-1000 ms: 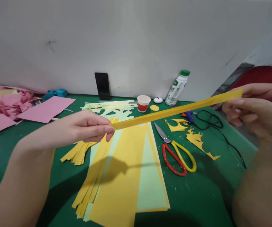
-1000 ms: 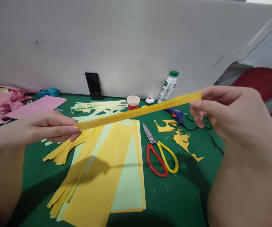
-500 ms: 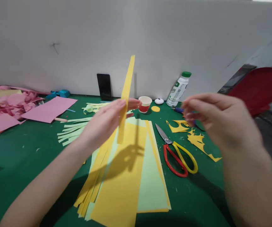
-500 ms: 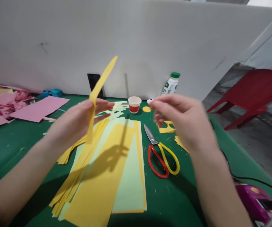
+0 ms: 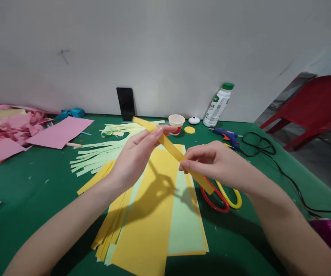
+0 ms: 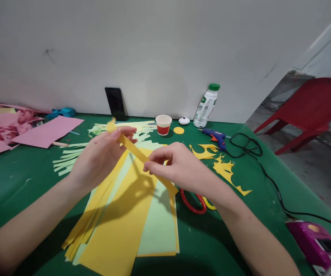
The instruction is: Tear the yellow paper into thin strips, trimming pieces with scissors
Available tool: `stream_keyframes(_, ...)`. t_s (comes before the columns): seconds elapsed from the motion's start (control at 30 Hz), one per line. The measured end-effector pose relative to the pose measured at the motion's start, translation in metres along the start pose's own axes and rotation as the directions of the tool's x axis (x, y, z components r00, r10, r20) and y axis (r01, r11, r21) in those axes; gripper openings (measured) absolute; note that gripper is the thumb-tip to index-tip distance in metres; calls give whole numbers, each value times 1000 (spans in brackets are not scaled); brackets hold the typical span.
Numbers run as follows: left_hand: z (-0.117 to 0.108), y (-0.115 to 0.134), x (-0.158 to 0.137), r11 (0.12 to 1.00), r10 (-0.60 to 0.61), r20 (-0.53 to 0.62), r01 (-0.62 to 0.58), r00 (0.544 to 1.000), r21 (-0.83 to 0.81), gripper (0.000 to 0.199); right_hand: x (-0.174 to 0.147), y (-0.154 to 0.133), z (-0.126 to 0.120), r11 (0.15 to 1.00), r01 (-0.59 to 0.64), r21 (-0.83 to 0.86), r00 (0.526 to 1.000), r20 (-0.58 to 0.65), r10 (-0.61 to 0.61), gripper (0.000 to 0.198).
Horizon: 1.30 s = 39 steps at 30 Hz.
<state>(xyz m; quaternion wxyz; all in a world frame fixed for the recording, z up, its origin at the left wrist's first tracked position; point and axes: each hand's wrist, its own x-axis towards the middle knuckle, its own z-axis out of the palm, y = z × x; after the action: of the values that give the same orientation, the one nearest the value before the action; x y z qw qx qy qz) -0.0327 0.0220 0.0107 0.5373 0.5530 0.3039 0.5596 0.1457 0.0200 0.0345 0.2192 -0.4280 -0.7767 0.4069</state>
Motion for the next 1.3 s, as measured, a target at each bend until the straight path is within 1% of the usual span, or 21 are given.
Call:
stream_keyframes(0.03,-2,1,1,999,22,-11,-21,1000,41,18,0,0,-2,1000,-19,7,1000,-10,19,21)
stream_keyframes(0.1,-4,-1,1,995,37,-12,-36,999,94,17,2,0,-4,997,-18,77,998,-63,23,16)
stream_keyframes(0.2,-1,-8,-2,992,3,42,-9,999,128,18,4,0,0,975,46,215,977,-212,0,14)
stream_keyframes(0.23,1,-10,-3,989,-15,61,5,998,147,20,4,1,2,967,58,248,970,-243,5,15)
stream_keyframes(0.3,4,-13,-6,981,-49,75,34,996,189,21,6,2,7,951,70,301,967,-256,10,15)
stream_keyframes(0.37,7,-14,-8,975,-80,58,66,995,212,21,7,3,12,932,89,352,969,-245,0,16)
stream_keyframes(0.47,9,-14,-10,977,-109,62,96,992,189,23,9,4,15,903,118,413,968,-251,-11,15)
stream_keyframes(0.53,9,-14,-10,975,-122,96,101,988,201,29,10,4,16,894,97,438,973,-232,8,11)
stream_keyframes(0.6,8,-15,-8,972,-133,108,109,985,207,32,11,3,16,899,47,435,979,-197,44,7)
stream_keyframes(0.7,7,-16,-6,990,-107,67,100,992,96,22,11,2,15,924,-14,382,978,-188,93,6)
stream_keyframes(0.77,6,-17,-4,997,-74,31,73,997,19,16,11,3,15,938,-27,345,976,-194,99,8)
stream_keyframes(0.8,6,-17,-4,997,-71,23,71,997,7,16,11,3,15,942,-29,333,978,-187,96,9)
stream_keyframes(1.0,2,-15,-3,997,-72,0,72,997,1,15,11,2,16,919,-93,383,992,-43,119,13)
stream_keyframes(1.13,-2,-10,-1,1000,-27,-29,27,999,2,14,10,2,15,907,-111,405,993,0,121,14)
stream_keyframes(1.2,-4,-7,2,1000,-8,-64,10,998,23,14,10,3,14,911,-122,395,992,29,120,16)
stream_keyframes(1.3,-9,-2,6,997,13,-151,-2,988,74,14,10,4,12,913,-131,385,991,74,111,18)
